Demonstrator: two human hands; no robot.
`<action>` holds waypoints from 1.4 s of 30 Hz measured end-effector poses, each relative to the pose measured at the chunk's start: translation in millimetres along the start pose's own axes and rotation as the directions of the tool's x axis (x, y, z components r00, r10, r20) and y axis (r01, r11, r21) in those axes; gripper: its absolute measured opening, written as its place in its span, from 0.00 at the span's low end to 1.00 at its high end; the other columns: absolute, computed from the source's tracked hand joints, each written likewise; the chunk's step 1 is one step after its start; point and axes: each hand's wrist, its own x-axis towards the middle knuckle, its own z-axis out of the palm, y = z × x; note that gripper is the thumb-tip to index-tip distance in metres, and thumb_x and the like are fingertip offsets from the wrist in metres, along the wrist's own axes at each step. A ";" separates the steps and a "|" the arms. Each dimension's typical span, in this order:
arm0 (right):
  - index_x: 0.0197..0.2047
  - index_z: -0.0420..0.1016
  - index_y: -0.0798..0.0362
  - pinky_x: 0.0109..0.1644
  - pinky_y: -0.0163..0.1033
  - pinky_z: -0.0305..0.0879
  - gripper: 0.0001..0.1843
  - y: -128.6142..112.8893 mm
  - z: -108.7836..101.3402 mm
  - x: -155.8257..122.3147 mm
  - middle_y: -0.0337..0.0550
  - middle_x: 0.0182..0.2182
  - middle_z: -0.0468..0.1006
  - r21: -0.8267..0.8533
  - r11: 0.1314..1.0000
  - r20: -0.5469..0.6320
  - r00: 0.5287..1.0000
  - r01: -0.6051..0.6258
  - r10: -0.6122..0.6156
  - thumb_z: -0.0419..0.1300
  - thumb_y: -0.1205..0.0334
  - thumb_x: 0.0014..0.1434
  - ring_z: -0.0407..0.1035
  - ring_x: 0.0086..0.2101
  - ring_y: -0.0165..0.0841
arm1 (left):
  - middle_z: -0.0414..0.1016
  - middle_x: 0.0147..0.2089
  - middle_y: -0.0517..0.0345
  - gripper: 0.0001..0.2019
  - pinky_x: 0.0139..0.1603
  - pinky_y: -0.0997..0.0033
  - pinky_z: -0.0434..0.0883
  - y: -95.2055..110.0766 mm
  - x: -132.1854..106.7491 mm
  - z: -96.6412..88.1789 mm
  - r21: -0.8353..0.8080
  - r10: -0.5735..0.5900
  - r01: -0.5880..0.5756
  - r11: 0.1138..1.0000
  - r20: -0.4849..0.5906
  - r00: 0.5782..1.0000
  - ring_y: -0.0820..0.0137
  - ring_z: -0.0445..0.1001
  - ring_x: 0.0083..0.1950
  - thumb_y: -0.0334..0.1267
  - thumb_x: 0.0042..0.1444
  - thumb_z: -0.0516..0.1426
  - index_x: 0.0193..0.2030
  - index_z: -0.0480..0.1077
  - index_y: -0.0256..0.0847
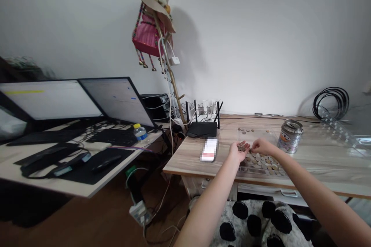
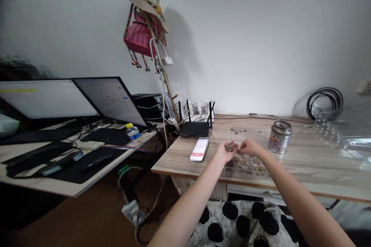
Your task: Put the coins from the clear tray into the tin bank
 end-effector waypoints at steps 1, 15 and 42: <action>0.31 0.73 0.59 0.20 0.27 0.55 0.16 0.8 -10.2 0.7 0.43 0.22 0.73 0.000 1.000 -0.047 0.999 -0.006 0.006 0.51 0.56 0.47 0.62 0.21 0.24 | 0.66 0.27 0.46 0.10 0.26 0.66 0.68 -2.0 0.1 -0.5 0.006 -0.007 0.007 1.000 -0.008 1.000 0.65 0.69 0.31 0.34 0.50 0.45 0.29 0.64 0.30; 0.34 0.71 0.59 0.40 0.41 0.60 0.11 82.5 -11.4 -14.7 0.50 0.36 0.71 -0.367 0.873 -0.186 0.945 -0.321 0.269 0.59 0.63 0.45 0.65 0.38 0.36 | 0.54 0.16 0.65 0.10 0.10 0.86 0.40 -25.3 0.9 5.8 -0.022 -0.115 0.116 0.993 0.046 0.992 0.85 0.48 0.12 0.33 0.49 0.49 0.19 0.56 0.35; 0.29 0.72 0.56 0.25 0.29 0.53 0.13 53.0 20.8 21.9 0.38 0.23 0.72 -0.174 0.974 -0.069 0.988 -0.146 0.136 0.59 0.62 0.36 0.63 0.24 0.26 | 0.63 0.25 0.55 0.08 0.20 0.82 0.65 17.1 -29.3 11.1 -0.105 0.107 -0.116 0.988 -0.088 0.990 0.78 0.66 0.25 0.29 0.51 0.45 0.24 0.60 0.35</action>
